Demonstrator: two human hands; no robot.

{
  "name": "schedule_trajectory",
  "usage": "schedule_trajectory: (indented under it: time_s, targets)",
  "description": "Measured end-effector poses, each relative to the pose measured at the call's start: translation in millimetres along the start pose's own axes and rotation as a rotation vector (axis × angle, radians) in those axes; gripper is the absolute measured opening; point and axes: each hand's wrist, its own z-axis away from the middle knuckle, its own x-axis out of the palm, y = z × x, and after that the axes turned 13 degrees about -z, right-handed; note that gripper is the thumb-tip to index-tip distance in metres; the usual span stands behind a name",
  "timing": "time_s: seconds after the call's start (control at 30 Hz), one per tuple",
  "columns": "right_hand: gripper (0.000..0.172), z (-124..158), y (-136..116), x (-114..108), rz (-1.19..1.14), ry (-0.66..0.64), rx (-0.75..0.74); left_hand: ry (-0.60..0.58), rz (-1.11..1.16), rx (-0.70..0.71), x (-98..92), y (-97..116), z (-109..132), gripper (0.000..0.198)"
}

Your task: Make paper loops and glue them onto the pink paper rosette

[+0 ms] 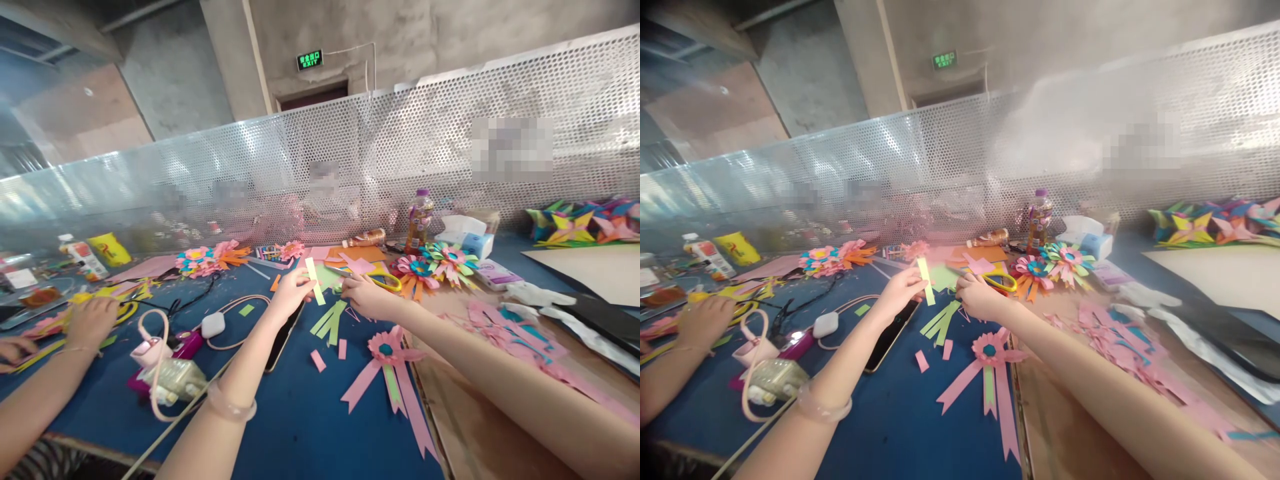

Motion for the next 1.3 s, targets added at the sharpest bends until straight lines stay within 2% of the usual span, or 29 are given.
schedule_trajectory:
  time_s: [0.43,0.73,0.97,1.3]
  targets:
    - [0.014,2,-9,5,0.105,0.009,-0.009,0.007,-0.031,0.018,1.9,-7,-3,0.03]
    - [0.011,1,-11,4,0.021,0.028,-0.036,0.001,-0.023,0.036,2.1,-9,-4,0.03]
    - [0.025,0,-13,1,-0.064,0.083,-0.056,0.013,-0.007,0.044,-0.5,-9,-4,0.023]
    - [0.034,-3,-18,-1,-0.099,0.178,-0.035,0.124,0.059,-0.018,-3.1,-10,-7,0.02]
